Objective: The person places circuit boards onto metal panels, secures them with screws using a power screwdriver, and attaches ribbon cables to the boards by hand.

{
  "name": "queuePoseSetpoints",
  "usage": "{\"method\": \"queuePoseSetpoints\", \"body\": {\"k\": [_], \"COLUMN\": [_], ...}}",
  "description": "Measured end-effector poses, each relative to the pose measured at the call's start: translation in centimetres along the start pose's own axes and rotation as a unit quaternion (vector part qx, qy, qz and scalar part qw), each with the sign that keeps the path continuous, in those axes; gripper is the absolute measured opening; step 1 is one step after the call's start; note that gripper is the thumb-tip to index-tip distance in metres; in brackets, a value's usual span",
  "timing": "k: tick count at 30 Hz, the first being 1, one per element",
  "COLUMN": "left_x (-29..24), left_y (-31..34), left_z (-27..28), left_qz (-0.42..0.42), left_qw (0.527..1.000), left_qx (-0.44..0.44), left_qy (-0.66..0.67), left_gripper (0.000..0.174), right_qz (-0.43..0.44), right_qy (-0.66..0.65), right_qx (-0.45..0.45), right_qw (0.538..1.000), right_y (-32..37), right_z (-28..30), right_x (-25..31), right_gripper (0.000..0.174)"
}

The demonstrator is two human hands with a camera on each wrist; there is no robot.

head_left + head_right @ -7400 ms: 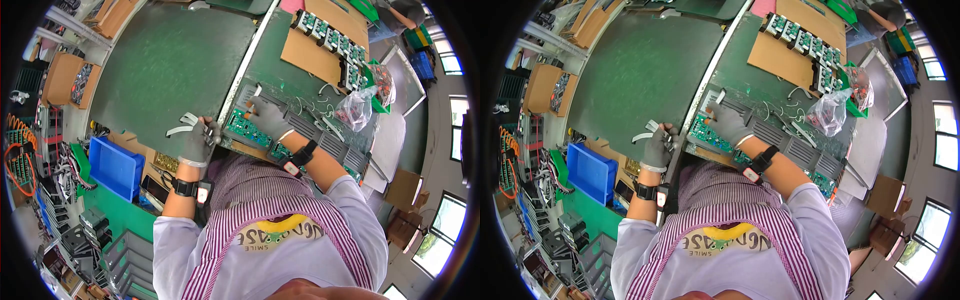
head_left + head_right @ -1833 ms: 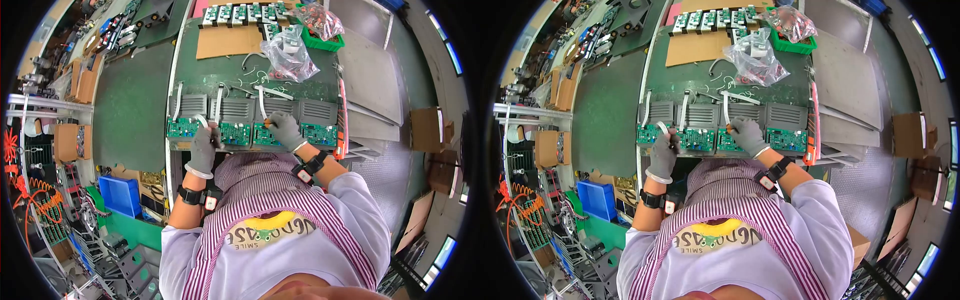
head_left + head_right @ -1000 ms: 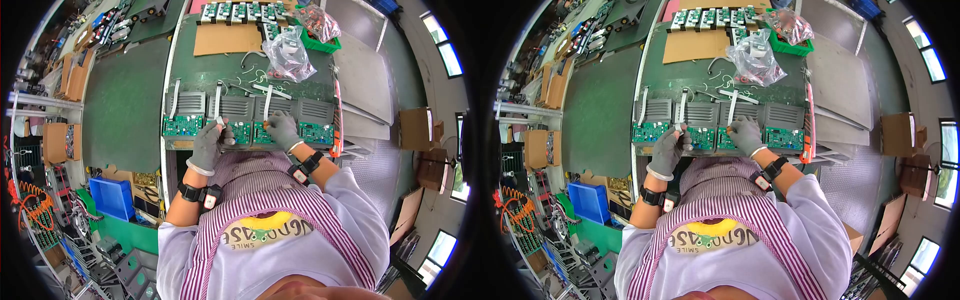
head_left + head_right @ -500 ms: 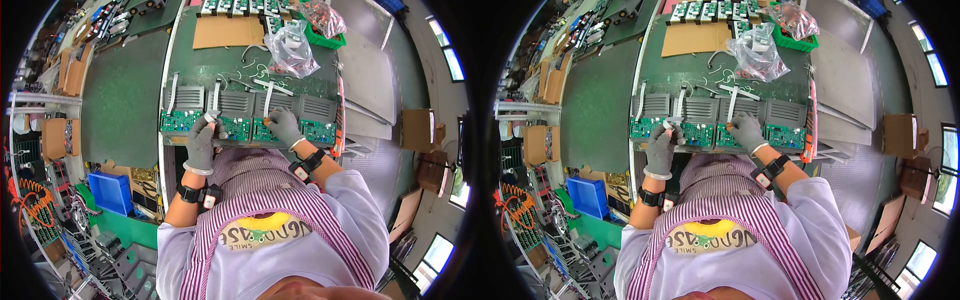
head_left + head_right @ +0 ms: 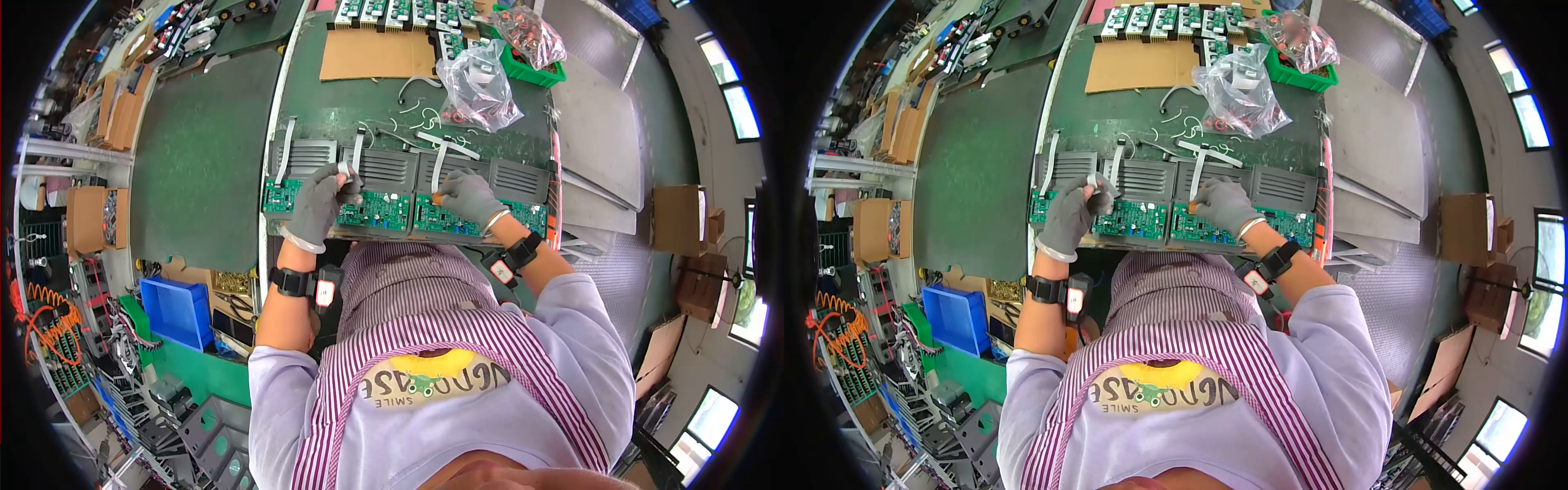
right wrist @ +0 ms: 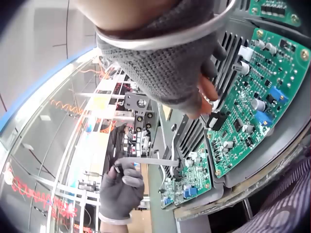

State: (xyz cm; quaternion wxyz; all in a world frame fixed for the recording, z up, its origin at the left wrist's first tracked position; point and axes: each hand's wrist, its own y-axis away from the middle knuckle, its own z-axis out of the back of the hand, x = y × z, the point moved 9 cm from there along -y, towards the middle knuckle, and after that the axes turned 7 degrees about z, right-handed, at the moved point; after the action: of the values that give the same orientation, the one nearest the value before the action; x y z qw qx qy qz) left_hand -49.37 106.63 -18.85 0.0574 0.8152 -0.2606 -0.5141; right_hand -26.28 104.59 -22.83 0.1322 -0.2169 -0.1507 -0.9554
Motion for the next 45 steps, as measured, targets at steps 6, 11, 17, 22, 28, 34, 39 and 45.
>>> {"method": "queuePoseSetpoints", "body": {"k": [6,11,17,22,28,34,39,45], "left_x": [2.2,-1.7,4.4,8.6,4.5,8.4,10.8,10.9], "left_y": [-0.8,-0.1,-1.5,-2.6,-2.0,-0.7,-1.4,-1.5], "left_z": [2.7,2.1,-2.1,-2.9,-4.9,-11.2,-11.5,-11.6], "left_qz": [0.06,-0.099,0.106,0.162,-0.018,-0.19,-0.169,-0.165], "left_qw": [0.998,0.976,0.994,0.973,0.948,0.647,0.593,0.598], "left_qx": [-0.026,-0.088,0.007,0.06,0.024,0.14,0.138,0.118], "left_qy": [0.013,-0.171,0.021,0.155,-0.318,-0.725,-0.775,-0.775], "left_gripper": [0.018,0.017,0.02,0.023,0.024,0.054,0.064,0.062], "right_qz": [-0.089,-0.111,0.186,0.174,0.043,-0.04,-0.026,0.021], "right_qy": [-0.041,-0.11,-0.069,-0.01,-0.379,-0.202,0.044,0.09], "right_qx": [0.01,-0.015,-0.196,-0.177,-0.371,-0.315,-0.215,-0.229], "right_qw": [0.995,0.988,0.96,0.969,0.847,0.926,0.975,0.969], "right_y": [0.0,-0.8,-1.0,-1.3,1.4,8.0,10.0,10.3], "right_z": [-0.2,1.8,5.7,2.6,9.5,9.1,4.2,3.8], "right_x": [-1.3,-0.5,10.0,10.2,-0.2,-8.7,-10.0,-9.7], "right_gripper": [0.025,0.027,0.023,0.025,0.013,0.014,0.009,0.007]}}
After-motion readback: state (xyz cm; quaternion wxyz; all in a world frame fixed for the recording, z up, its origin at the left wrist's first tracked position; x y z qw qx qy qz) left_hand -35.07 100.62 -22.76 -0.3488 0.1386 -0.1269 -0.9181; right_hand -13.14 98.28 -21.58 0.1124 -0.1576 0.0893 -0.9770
